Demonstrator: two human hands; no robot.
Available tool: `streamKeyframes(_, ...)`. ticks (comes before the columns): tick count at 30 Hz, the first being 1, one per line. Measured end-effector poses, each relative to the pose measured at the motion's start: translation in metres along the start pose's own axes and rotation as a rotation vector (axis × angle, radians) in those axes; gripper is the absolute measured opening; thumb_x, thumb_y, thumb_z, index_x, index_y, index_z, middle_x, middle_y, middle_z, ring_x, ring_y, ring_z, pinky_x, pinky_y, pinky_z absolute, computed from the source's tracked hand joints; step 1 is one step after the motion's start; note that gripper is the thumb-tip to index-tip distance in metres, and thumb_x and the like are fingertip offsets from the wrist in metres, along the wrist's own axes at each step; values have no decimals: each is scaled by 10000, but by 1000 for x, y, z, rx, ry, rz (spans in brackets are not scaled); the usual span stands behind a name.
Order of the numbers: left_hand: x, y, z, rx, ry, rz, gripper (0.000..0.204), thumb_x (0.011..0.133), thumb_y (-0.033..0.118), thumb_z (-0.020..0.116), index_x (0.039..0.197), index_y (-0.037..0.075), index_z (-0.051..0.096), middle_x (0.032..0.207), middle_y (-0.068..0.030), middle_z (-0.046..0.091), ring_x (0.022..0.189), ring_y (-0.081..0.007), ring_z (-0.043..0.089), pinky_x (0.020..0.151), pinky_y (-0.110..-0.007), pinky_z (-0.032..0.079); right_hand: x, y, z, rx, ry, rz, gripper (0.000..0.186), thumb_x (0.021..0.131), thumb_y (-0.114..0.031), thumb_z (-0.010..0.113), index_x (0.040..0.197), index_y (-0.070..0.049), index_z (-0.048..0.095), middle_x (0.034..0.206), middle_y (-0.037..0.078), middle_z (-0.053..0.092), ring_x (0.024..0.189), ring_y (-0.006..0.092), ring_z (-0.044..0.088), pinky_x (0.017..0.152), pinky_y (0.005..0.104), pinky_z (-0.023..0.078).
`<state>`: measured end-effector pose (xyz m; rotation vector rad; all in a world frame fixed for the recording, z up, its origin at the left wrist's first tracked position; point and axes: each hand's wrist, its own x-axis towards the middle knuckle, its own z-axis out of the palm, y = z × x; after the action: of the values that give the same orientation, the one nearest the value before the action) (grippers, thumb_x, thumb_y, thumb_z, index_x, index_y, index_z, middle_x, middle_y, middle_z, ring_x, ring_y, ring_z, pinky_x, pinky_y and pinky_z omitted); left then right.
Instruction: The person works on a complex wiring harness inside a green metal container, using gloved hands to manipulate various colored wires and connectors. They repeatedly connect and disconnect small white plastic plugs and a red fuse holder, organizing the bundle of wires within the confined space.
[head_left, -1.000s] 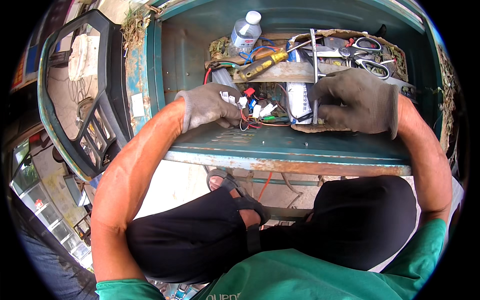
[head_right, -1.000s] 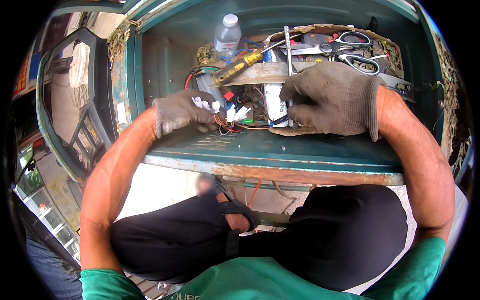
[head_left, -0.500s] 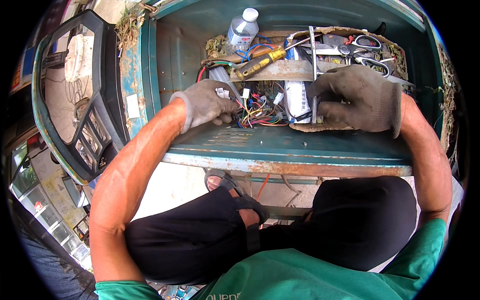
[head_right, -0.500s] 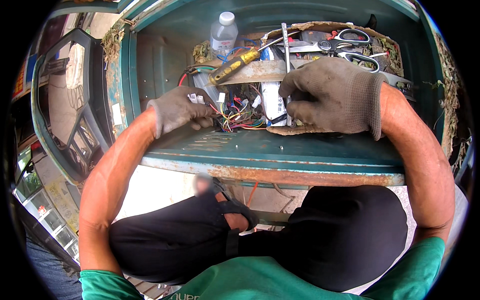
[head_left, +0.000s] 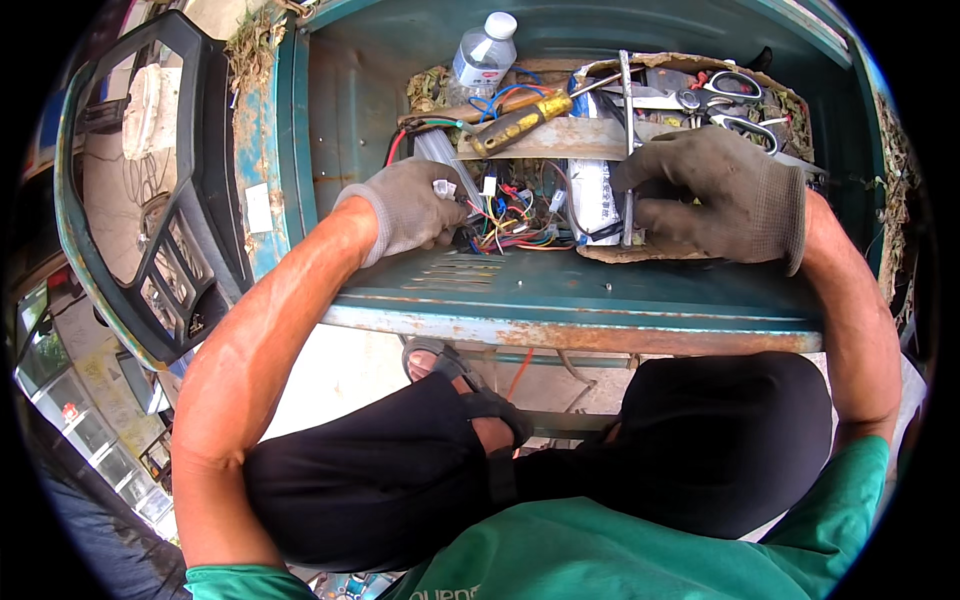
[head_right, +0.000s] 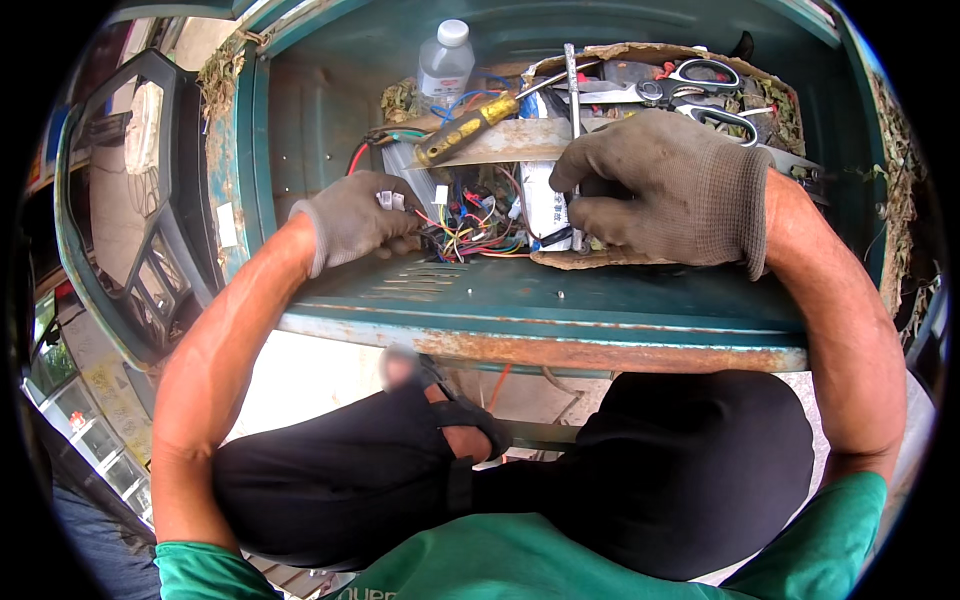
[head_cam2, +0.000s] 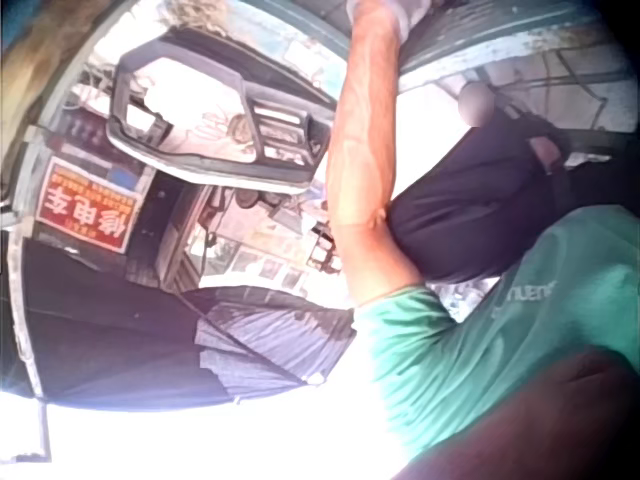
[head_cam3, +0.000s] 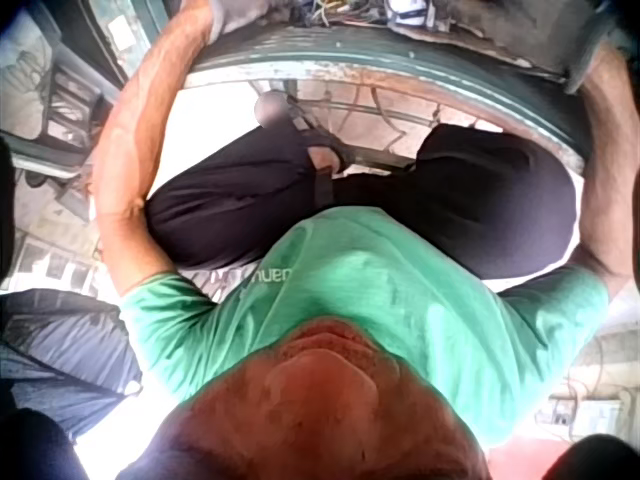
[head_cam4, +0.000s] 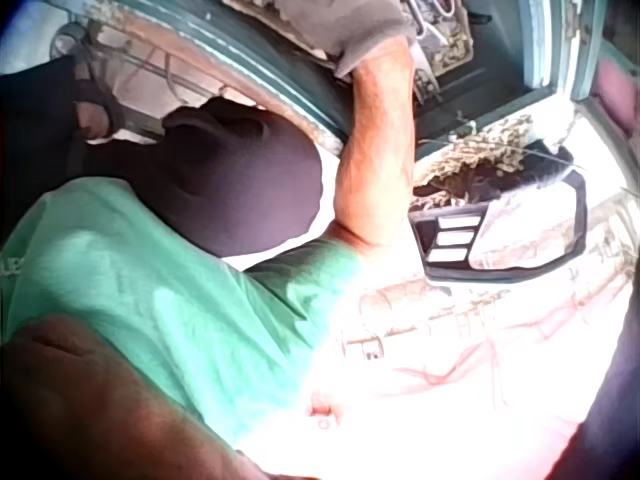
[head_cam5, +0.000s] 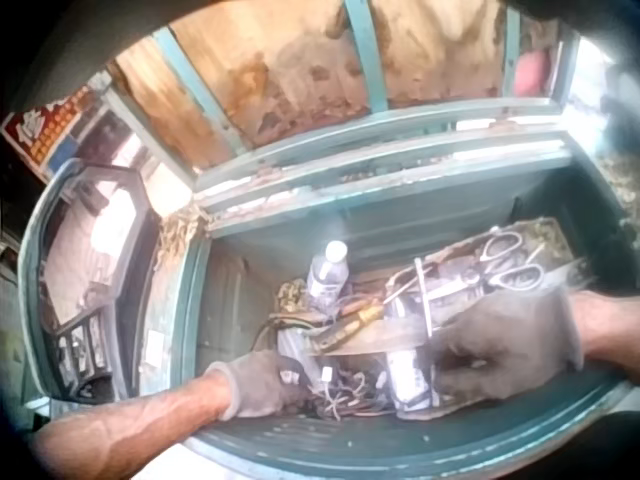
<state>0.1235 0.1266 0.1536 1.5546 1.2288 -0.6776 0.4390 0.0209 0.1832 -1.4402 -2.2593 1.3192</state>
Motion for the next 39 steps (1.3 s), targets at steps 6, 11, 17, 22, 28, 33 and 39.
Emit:
streamKeyframes(6, -20, 5, 1, 454, 150, 133, 324, 908, 233, 715, 1156, 29, 748, 1048, -219, 754, 987, -374, 727, 898, -421, 568, 9, -30, -4, 397, -97, 339, 364, 958, -202, 671, 1225, 44, 698, 909, 121, 742, 788, 145, 692, 774, 317, 577)
streamKeyframes(11, -32, -5, 6, 512, 189, 229, 319, 911, 228, 681, 1163, 48, 756, 1131, -237, 733, 1094, -418, 689, 984, -448, 532, 24, -48, 16, 413, 25, 171, 329, 964, -199, 675, 1214, 11, 716, 989, 138, 751, 934, 193, 717, 846, 337, 575)
streamKeyframes(17, -37, -12, 2, 538, 111, 236, 322, 919, 221, 640, 1177, 71, 761, 1174, -230, 724, 1132, -402, 678, 1010, -449, 522, 90, -56, 59, -389, -236, -158, 386, 923, -268, 693, 1188, 12, 683, 1019, 230, 716, 994, 411, 710, 913, 483, 567)
streamKeyframes(22, -41, -4, -1, 557, 60, 226, 338, 915, 232, 614, 1178, 80, 761, 1173, -230, 724, 1129, -399, 677, 1021, -456, 520, 113, -43, 96, -655, -383, 7, 435, 879, -261, 711, 1246, -32, 664, 1045, 181, 735, 1020, 365, 723, 891, 464, 579)
streamKeyframes(28, -38, -2, 0, 602, 30, 216, 343, 914, 220, 601, 1184, 79, 758, 1177, -223, 726, 1139, -395, 676, 1024, -468, 516, 109, -22, 113, -799, -354, -60, 422, 835, -217, 696, 1219, -44, 690, 1079, 146, 732, 1112, 310, 678, 909, 425, 564)
streamKeyframes(33, -33, -7, 4, 590, 85, 220, 328, 904, 197, 596, 1156, 66, 759, 1146, -227, 728, 1120, -404, 677, 1009, -475, 520, 112, -27, 113, -780, -434, 50, 354, 825, -195, 694, 1145, -46, 726, 1070, 149, 736, 1119, 315, 672, 923, 421, 556)
streamKeyframes(39, -36, -2, 4, 563, 109, 186, 300, 892, 188, 606, 1117, 65, 761, 1117, -227, 728, 1104, -406, 676, 992, -481, 525, 136, -38, 114, -780, -620, 114, 296, 809, -222, 780, 1066, -81, 821, 1047, 151, 787, 1007, 323, 759, 806, 434, 600)
